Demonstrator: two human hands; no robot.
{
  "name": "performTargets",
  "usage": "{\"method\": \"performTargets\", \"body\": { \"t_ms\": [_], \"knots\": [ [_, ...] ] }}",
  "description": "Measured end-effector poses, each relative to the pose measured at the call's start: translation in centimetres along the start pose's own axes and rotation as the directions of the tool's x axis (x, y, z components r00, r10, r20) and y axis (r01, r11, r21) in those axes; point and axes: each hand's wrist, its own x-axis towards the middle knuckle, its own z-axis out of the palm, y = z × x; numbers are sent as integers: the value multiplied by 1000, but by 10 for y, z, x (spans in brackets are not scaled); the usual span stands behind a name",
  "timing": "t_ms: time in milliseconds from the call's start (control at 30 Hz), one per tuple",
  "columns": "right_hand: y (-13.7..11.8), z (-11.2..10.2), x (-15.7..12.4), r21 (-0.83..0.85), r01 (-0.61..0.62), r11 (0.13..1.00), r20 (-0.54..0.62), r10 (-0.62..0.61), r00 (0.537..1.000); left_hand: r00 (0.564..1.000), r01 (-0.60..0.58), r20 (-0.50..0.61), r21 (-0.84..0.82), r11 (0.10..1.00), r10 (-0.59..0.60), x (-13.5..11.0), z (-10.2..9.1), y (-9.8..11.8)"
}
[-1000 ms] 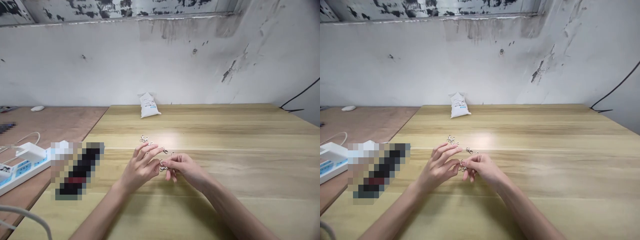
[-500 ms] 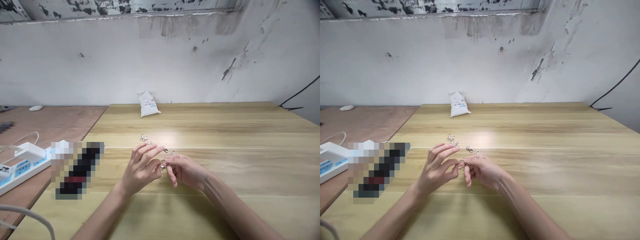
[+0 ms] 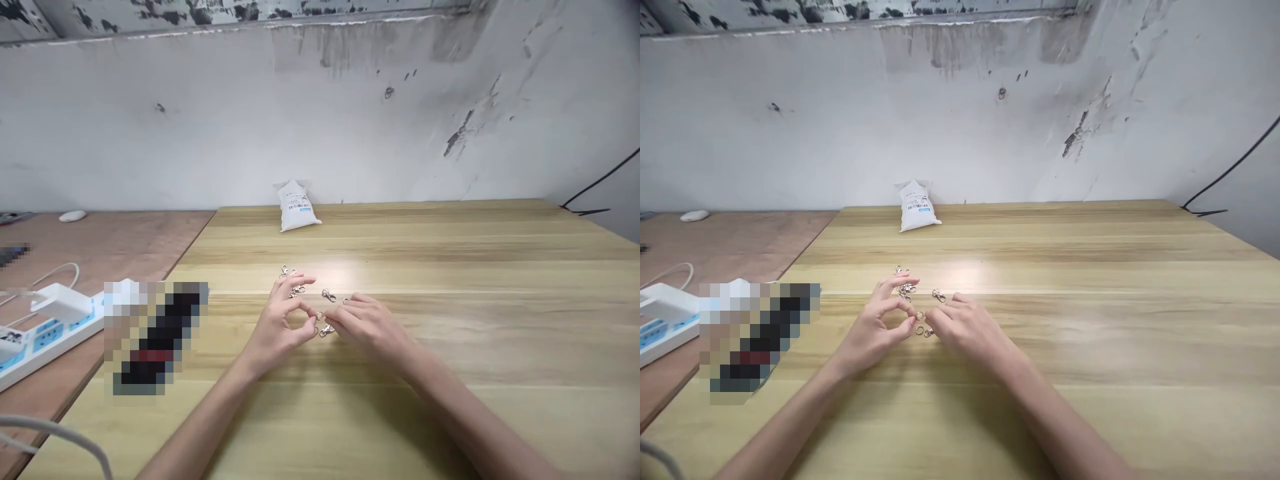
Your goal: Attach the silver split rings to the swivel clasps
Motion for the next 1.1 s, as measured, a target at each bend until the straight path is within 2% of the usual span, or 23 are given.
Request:
{"method": "performTargets", "body": {
  "t_ms": [67,133,200,300,400,500,600,700,833,967,1100],
  "knots": [
    [0,-3,-1,-109,68,992,-11,-70,997,991,93,107,-92,991,-83,0,-1,-2],
    [-5,-6,0,-139,86,987,-3,-87,996,981,117,169,-113,987,-97,-1,0,-4],
    [-13,-8,2,-107,86,991,31,-83,996,982,71,177,-57,996,-60,-3,3,-8],
    [-19,-4,5,17,61,998,107,-63,992,983,-68,176,106,992,49,-5,5,-16],
    [-8,4,2,153,-66,986,99,51,994,981,-146,163,257,955,106,-4,1,-23],
    [9,9,-4,109,-173,979,93,164,982,968,-216,199,336,917,154,-4,-7,-28],
    [17,8,-8,90,-193,977,131,180,975,950,-258,261,348,901,171,-3,-13,-28],
    [17,4,-8,134,-209,969,153,188,970,948,-248,275,332,910,158,-4,-13,-26],
    [24,4,-7,158,-317,935,102,304,947,939,-248,311,316,916,146,-3,-8,-22],
    [31,14,-5,66,-433,899,55,431,901,927,-279,331,297,913,176,-2,-4,-19],
    [26,25,3,-97,-430,898,47,436,899,932,-276,315,295,915,179,-1,1,-17]
  ]
}}
